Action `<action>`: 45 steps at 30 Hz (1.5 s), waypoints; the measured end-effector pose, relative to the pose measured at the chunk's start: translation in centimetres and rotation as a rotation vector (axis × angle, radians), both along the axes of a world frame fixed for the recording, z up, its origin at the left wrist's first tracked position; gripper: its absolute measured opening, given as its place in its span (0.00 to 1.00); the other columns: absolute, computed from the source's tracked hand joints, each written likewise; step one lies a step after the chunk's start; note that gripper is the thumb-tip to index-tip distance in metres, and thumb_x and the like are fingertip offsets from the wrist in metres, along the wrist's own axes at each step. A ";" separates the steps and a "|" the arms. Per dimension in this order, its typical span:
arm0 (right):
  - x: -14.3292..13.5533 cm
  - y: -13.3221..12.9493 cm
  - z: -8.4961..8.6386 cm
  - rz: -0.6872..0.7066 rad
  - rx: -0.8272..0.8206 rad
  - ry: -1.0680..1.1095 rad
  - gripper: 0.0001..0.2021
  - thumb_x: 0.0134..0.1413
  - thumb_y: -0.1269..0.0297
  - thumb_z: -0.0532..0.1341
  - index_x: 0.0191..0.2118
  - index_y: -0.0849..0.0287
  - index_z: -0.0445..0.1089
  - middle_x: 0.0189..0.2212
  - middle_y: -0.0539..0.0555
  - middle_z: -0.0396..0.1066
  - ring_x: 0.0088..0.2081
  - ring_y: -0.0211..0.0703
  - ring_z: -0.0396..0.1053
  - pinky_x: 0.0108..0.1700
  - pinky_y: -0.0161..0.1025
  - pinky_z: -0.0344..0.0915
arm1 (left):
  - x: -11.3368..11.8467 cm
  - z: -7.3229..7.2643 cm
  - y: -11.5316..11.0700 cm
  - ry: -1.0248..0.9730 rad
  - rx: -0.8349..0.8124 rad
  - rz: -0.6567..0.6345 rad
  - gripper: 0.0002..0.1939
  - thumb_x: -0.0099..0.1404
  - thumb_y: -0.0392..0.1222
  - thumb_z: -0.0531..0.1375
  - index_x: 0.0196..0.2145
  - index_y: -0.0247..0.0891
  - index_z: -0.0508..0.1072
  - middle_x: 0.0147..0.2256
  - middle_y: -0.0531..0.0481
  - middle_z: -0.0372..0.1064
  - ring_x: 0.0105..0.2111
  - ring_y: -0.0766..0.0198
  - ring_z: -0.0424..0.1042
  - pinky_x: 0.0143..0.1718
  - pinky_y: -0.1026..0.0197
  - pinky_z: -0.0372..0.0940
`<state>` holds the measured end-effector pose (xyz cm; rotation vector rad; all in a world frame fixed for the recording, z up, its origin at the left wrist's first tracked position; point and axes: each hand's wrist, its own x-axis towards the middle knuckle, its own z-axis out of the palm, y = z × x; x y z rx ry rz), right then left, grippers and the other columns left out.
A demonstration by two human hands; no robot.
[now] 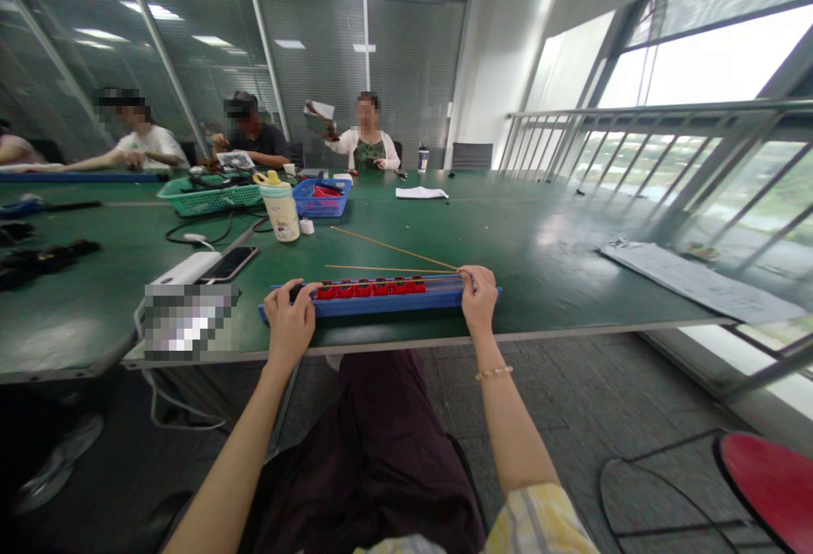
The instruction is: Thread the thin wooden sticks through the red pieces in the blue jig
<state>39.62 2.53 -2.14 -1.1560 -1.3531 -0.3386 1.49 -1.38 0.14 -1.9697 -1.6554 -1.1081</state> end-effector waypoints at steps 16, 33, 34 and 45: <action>-0.4 0.1 0.4 0.071 -0.030 -0.035 0.16 0.66 0.54 0.52 0.35 0.55 0.73 0.34 0.55 0.76 0.42 0.48 0.70 0.50 0.46 0.64 | 0.2 0.2 -0.1 -0.016 0.003 -0.011 0.22 0.68 0.38 0.49 0.57 0.42 0.68 0.56 0.40 0.61 0.52 0.49 0.55 0.57 0.44 0.54; -0.5 0.1 0.5 0.058 -0.061 -0.053 0.17 0.66 0.53 0.52 0.34 0.55 0.73 0.34 0.55 0.76 0.41 0.48 0.71 0.50 0.46 0.63 | 0.2 0.1 -0.1 0.005 -0.015 -0.001 0.23 0.66 0.36 0.51 0.56 0.48 0.71 0.57 0.41 0.58 0.53 0.48 0.54 0.57 0.43 0.55; -0.5 0.1 0.5 0.061 -0.060 -0.056 0.17 0.66 0.54 0.52 0.34 0.55 0.73 0.34 0.55 0.76 0.41 0.48 0.71 0.50 0.46 0.63 | 0.2 0.1 -0.1 0.004 -0.017 -0.001 0.23 0.66 0.36 0.51 0.56 0.48 0.71 0.57 0.42 0.58 0.53 0.48 0.53 0.57 0.43 0.55; -0.6 -0.2 0.6 0.090 -0.051 -0.029 0.15 0.66 0.55 0.53 0.37 0.54 0.75 0.40 0.55 0.78 0.46 0.48 0.71 0.55 0.49 0.61 | 0.1 0.0 0.0 0.002 -0.005 -0.003 0.22 0.67 0.36 0.51 0.55 0.49 0.72 0.57 0.42 0.59 0.52 0.49 0.54 0.57 0.44 0.55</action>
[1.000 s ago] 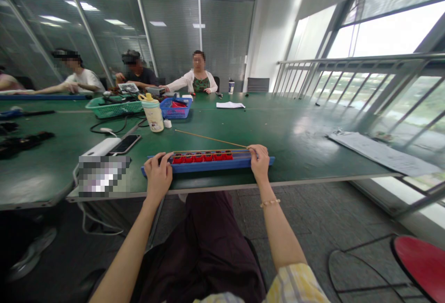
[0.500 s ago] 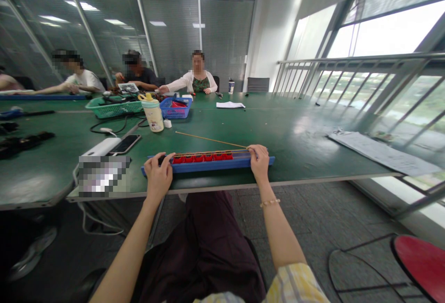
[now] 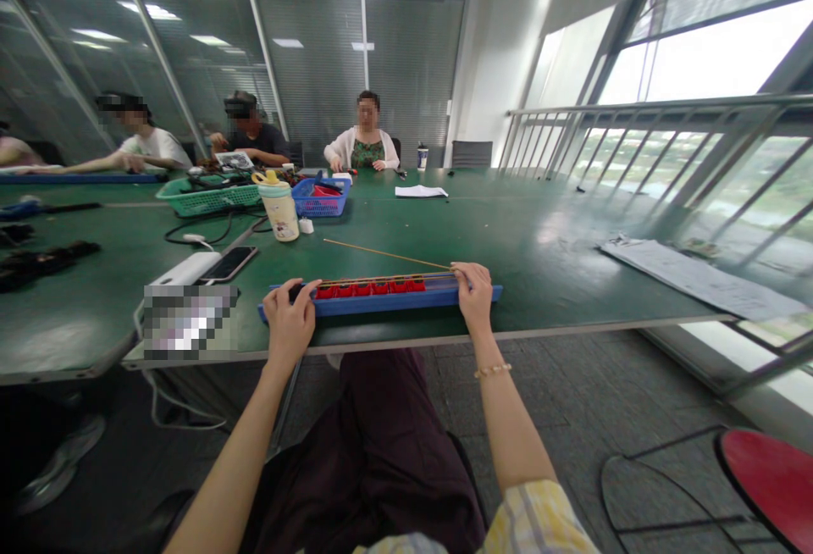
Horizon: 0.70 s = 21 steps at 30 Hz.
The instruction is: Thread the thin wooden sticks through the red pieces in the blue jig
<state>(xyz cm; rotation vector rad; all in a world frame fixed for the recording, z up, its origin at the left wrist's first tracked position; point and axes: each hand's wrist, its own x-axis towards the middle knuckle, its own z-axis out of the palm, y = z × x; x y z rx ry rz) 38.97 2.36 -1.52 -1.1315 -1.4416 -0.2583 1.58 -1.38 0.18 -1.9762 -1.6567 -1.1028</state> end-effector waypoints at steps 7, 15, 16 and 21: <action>0.3 0.0 -0.1 -0.016 0.014 0.025 0.15 0.66 0.55 0.53 0.38 0.54 0.75 0.42 0.55 0.78 0.47 0.48 0.71 0.56 0.50 0.61 | 0.0 0.1 -0.1 -0.003 -0.005 0.003 0.22 0.67 0.37 0.51 0.56 0.49 0.72 0.57 0.42 0.59 0.52 0.49 0.54 0.56 0.44 0.56; 0.7 0.4 -0.7 -0.051 -0.006 0.063 0.17 0.65 0.52 0.53 0.35 0.55 0.76 0.35 0.55 0.78 0.42 0.48 0.71 0.50 0.47 0.63 | 0.0 -0.1 0.0 0.000 0.009 0.005 0.23 0.66 0.36 0.51 0.56 0.49 0.72 0.57 0.42 0.59 0.52 0.48 0.54 0.56 0.44 0.55; 0.7 0.4 -0.7 -0.046 -0.009 0.049 0.17 0.65 0.52 0.53 0.35 0.55 0.76 0.35 0.55 0.78 0.42 0.48 0.71 0.50 0.47 0.63 | 0.0 -0.1 0.0 0.002 0.008 0.006 0.23 0.67 0.36 0.51 0.56 0.49 0.72 0.57 0.42 0.59 0.52 0.49 0.54 0.56 0.44 0.56; 0.7 0.4 -0.6 -0.039 -0.019 0.002 0.17 0.65 0.54 0.52 0.35 0.54 0.75 0.34 0.55 0.78 0.41 0.48 0.70 0.50 0.48 0.62 | 0.1 0.0 -0.1 0.001 0.000 0.007 0.23 0.67 0.37 0.51 0.56 0.49 0.71 0.57 0.42 0.59 0.52 0.48 0.54 0.56 0.43 0.56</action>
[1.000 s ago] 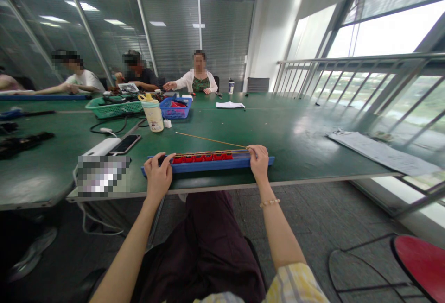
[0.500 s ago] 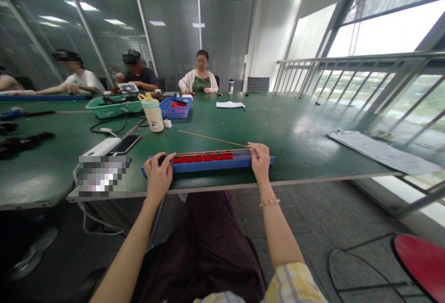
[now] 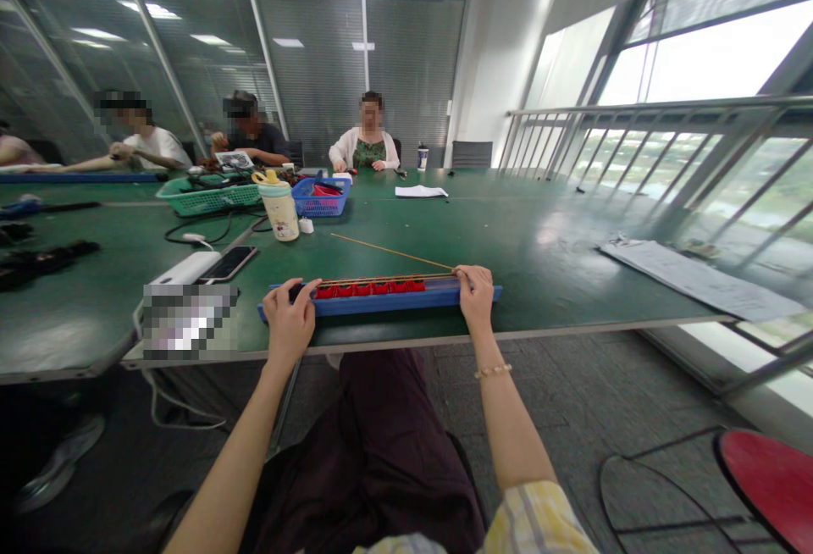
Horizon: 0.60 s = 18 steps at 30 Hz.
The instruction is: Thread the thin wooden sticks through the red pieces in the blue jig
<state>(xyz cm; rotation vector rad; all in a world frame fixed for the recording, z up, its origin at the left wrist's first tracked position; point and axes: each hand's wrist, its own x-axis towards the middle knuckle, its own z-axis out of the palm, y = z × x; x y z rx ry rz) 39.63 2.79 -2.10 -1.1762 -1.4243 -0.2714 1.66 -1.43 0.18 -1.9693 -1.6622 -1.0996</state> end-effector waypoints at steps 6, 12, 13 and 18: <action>-0.3 0.0 0.4 0.004 -0.010 -0.047 0.17 0.66 0.55 0.51 0.35 0.54 0.74 0.38 0.53 0.78 0.43 0.47 0.69 0.53 0.48 0.59 | 0.1 0.0 0.0 0.002 -0.003 0.003 0.23 0.66 0.37 0.51 0.57 0.48 0.71 0.57 0.42 0.59 0.53 0.48 0.54 0.56 0.43 0.56; -0.5 -0.1 0.5 -0.012 -0.005 -0.102 0.16 0.66 0.56 0.52 0.34 0.53 0.74 0.41 0.53 0.77 0.46 0.48 0.67 0.54 0.49 0.57 | 0.1 0.1 0.0 0.003 -0.002 0.013 0.24 0.67 0.37 0.50 0.59 0.44 0.68 0.56 0.41 0.60 0.52 0.48 0.54 0.57 0.44 0.55; -0.6 -0.1 0.6 -0.011 -0.007 -0.107 0.16 0.66 0.56 0.52 0.34 0.53 0.74 0.41 0.53 0.77 0.46 0.48 0.67 0.54 0.49 0.57 | 0.1 0.1 0.0 0.005 -0.002 0.015 0.24 0.67 0.37 0.50 0.59 0.44 0.68 0.56 0.40 0.60 0.52 0.48 0.54 0.57 0.44 0.55; -0.7 -0.2 0.8 0.009 -0.019 -0.110 0.15 0.66 0.57 0.52 0.35 0.52 0.74 0.41 0.53 0.77 0.46 0.48 0.67 0.54 0.49 0.58 | 0.2 0.1 0.1 0.013 -0.020 0.033 0.25 0.67 0.38 0.50 0.60 0.47 0.67 0.56 0.41 0.58 0.52 0.48 0.53 0.57 0.43 0.55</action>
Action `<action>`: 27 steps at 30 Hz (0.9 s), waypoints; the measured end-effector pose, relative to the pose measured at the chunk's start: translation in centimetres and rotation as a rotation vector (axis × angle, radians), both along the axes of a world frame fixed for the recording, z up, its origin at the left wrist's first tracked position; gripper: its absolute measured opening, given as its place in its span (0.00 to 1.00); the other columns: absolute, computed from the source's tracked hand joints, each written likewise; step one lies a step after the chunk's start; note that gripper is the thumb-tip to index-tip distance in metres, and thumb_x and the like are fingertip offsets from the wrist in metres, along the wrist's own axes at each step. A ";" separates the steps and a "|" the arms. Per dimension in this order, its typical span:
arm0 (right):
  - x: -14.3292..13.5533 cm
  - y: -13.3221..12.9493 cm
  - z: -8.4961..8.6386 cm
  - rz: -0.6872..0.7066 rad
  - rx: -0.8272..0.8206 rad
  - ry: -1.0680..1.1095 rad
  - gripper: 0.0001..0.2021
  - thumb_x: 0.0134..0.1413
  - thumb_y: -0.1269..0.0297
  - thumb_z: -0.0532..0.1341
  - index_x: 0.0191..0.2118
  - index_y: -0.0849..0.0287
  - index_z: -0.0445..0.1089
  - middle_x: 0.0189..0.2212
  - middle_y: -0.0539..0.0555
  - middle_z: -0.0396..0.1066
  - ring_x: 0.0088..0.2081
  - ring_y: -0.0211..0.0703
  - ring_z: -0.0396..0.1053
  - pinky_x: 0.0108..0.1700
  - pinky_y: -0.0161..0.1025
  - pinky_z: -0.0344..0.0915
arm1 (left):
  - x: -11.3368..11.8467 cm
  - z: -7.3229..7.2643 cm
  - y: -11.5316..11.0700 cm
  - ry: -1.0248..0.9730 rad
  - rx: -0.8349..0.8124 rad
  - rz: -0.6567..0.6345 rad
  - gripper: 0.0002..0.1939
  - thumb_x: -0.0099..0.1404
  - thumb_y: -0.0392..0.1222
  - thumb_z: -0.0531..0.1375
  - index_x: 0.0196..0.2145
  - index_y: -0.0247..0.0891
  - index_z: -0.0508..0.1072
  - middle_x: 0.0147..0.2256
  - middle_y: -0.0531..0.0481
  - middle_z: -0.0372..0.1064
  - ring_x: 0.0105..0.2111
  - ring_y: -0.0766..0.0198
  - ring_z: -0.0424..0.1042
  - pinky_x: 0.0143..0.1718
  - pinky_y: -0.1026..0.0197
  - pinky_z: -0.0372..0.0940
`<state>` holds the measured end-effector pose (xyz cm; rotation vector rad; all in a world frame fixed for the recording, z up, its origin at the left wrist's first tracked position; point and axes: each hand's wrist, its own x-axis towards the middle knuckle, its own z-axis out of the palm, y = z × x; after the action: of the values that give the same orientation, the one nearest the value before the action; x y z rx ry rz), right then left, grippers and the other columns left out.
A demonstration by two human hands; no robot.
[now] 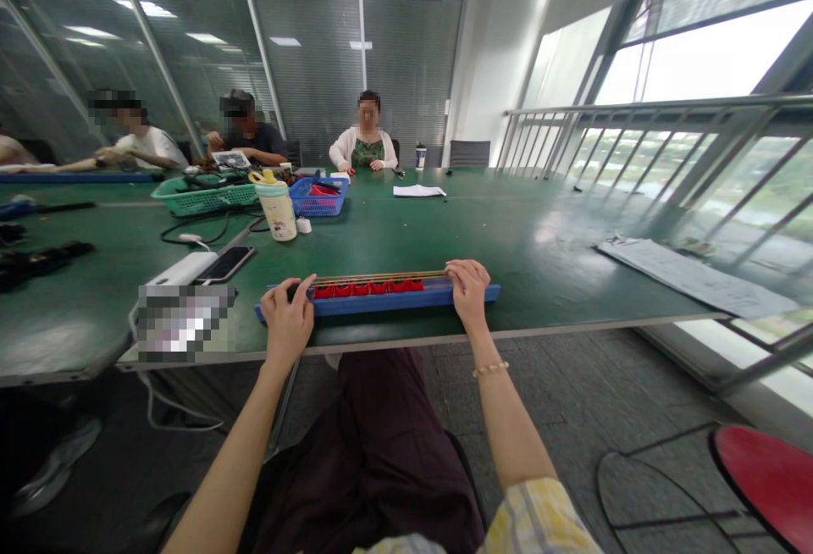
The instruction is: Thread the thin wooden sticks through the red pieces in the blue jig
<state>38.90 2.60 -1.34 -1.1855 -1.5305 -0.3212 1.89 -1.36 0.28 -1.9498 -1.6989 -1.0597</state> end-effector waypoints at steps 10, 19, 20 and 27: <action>0.2 0.4 -0.4 0.005 0.019 -0.037 0.13 0.65 0.59 0.54 0.35 0.53 0.75 0.39 0.53 0.77 0.44 0.46 0.69 0.53 0.46 0.59 | 0.1 0.1 -0.1 0.016 -0.016 0.005 0.24 0.67 0.38 0.51 0.60 0.50 0.68 0.57 0.41 0.58 0.53 0.47 0.53 0.57 0.42 0.55; 0.1 0.5 -0.5 -0.002 0.033 -0.032 0.13 0.65 0.59 0.55 0.36 0.54 0.75 0.39 0.53 0.77 0.44 0.47 0.70 0.53 0.46 0.60 | 0.1 0.1 0.0 0.028 -0.012 0.023 0.24 0.68 0.38 0.51 0.59 0.50 0.68 0.57 0.42 0.58 0.53 0.48 0.53 0.56 0.43 0.56; 0.1 0.5 -0.5 -0.001 0.032 -0.032 0.13 0.65 0.59 0.55 0.36 0.54 0.76 0.39 0.53 0.77 0.44 0.47 0.70 0.53 0.46 0.60 | 0.0 0.0 0.0 0.028 -0.012 0.022 0.24 0.68 0.38 0.51 0.59 0.50 0.68 0.57 0.42 0.58 0.53 0.48 0.53 0.56 0.43 0.56; 0.0 0.5 -0.5 -0.024 0.016 -0.038 0.14 0.65 0.59 0.54 0.40 0.53 0.77 0.43 0.54 0.76 0.48 0.47 0.69 0.55 0.46 0.59 | 0.1 0.1 -0.1 0.025 -0.010 0.022 0.24 0.68 0.38 0.51 0.59 0.50 0.69 0.57 0.41 0.58 0.53 0.47 0.53 0.56 0.42 0.56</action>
<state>38.92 3.05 -1.80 -1.1916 -1.5445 -0.3733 2.04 -1.45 0.39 -1.9383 -1.7114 -1.0164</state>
